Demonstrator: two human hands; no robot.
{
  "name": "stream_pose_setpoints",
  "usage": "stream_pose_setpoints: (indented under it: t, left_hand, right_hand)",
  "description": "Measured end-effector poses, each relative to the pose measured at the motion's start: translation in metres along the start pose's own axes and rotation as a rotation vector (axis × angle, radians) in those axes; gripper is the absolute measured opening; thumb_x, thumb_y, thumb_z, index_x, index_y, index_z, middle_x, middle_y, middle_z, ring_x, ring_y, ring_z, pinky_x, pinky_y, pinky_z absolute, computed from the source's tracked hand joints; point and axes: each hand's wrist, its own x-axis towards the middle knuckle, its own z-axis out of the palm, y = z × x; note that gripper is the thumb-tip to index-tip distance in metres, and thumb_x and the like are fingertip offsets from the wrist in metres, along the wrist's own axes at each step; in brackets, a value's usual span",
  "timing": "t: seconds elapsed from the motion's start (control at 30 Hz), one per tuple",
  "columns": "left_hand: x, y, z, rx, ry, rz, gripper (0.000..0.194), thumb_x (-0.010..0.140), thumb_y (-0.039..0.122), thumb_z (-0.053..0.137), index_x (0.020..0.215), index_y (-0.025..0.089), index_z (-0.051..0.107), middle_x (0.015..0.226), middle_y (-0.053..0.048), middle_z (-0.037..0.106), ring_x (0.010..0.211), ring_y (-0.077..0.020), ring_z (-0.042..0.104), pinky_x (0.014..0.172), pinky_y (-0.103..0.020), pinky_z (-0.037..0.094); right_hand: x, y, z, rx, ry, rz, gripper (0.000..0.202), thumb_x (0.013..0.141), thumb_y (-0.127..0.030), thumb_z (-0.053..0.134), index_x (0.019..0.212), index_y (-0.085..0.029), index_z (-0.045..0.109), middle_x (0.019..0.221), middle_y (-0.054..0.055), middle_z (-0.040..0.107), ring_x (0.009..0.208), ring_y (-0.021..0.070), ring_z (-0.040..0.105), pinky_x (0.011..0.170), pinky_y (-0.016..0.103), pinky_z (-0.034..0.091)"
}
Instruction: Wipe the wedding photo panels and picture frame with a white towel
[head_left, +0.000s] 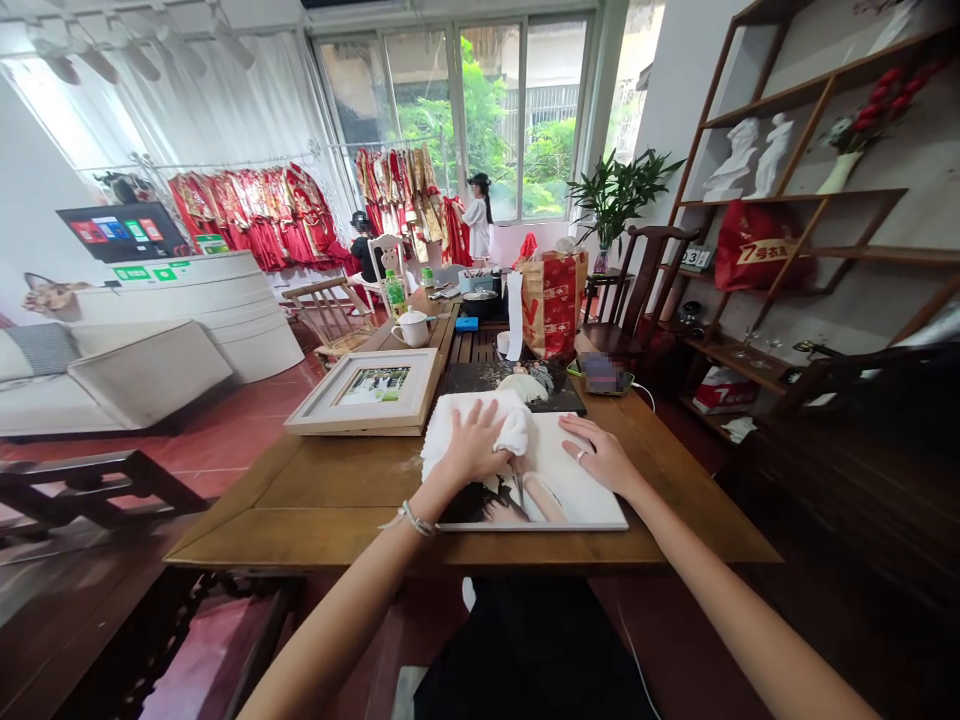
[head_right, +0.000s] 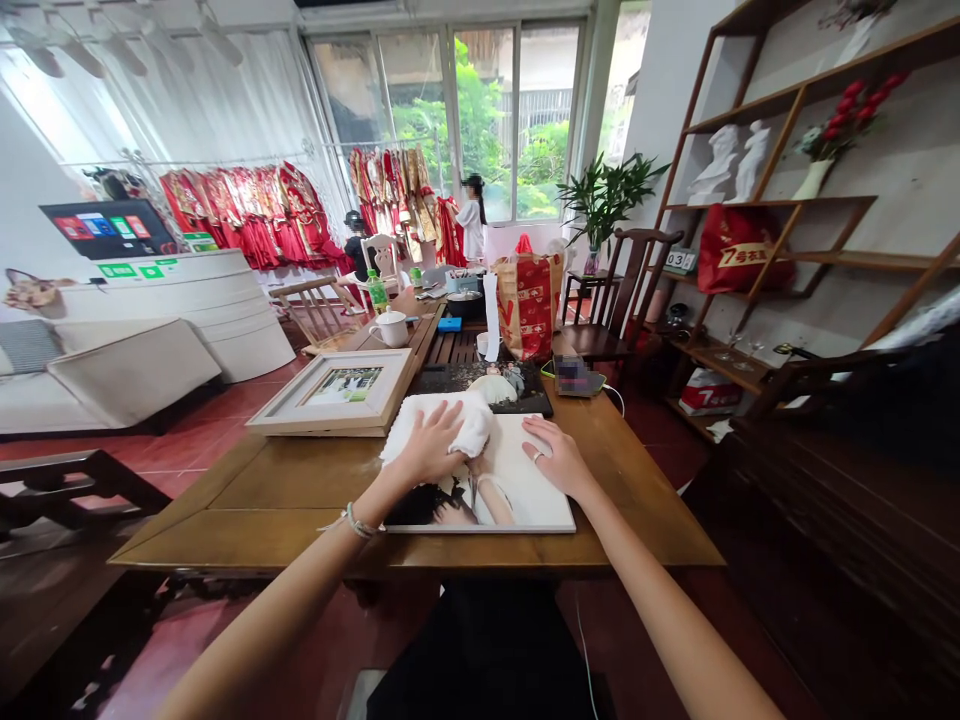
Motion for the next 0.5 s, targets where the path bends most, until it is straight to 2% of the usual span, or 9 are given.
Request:
stream_pose_setpoints:
  t: [0.1, 0.33, 0.4, 0.5]
  left_hand:
    - [-0.015, 0.010, 0.003, -0.011, 0.016, 0.024, 0.064, 0.080, 0.038, 0.046, 0.140, 0.022, 0.027, 0.148, -0.012, 0.020, 0.134, -0.0354, 0.013, 0.101, -0.062, 0.015]
    - [-0.097, 0.053, -0.006, -0.096, -0.032, 0.075, 0.084, 0.068, 0.029, 0.052, 0.143, 0.029, 0.014, 0.151, -0.004, 0.007, 0.135, -0.0342, -0.002, 0.103, -0.061, 0.003]
    - [-0.104, 0.056, -0.008, -0.115, -0.026, 0.096, 0.082, 0.070, 0.030, 0.051, 0.143, 0.031, 0.014, 0.151, -0.003, 0.006, 0.136, -0.0333, -0.002, 0.104, -0.060, 0.003]
    - [-0.084, 0.046, -0.008, -0.114, -0.032, 0.103, 0.070, 0.076, 0.033, 0.047, 0.141, 0.030, 0.021, 0.150, -0.003, 0.013, 0.136, -0.0315, 0.005, 0.104, -0.058, 0.009]
  right_hand:
    - [0.000, 0.001, 0.000, -0.012, 0.005, -0.003, 0.033, 0.077, -0.026, 0.056, 0.109, -0.022, 0.065, 0.119, 0.008, 0.062, 0.119, 0.0242, 0.050, 0.105, 0.045, 0.036]
    - [0.000, 0.005, 0.002, -0.019, 0.009, -0.028, 0.033, 0.077, -0.026, 0.056, 0.108, -0.020, 0.065, 0.120, 0.010, 0.061, 0.118, 0.0250, 0.051, 0.104, 0.046, 0.036]
    - [0.001, 0.006, 0.003, -0.020, 0.005, -0.031, 0.033, 0.077, -0.026, 0.055, 0.108, -0.020, 0.065, 0.120, 0.010, 0.061, 0.118, 0.0250, 0.051, 0.104, 0.046, 0.036]
    - [0.001, 0.005, 0.002, -0.026, 0.002, -0.031, 0.033, 0.077, -0.027, 0.055, 0.108, -0.019, 0.065, 0.119, 0.011, 0.062, 0.118, 0.0253, 0.051, 0.103, 0.046, 0.036]
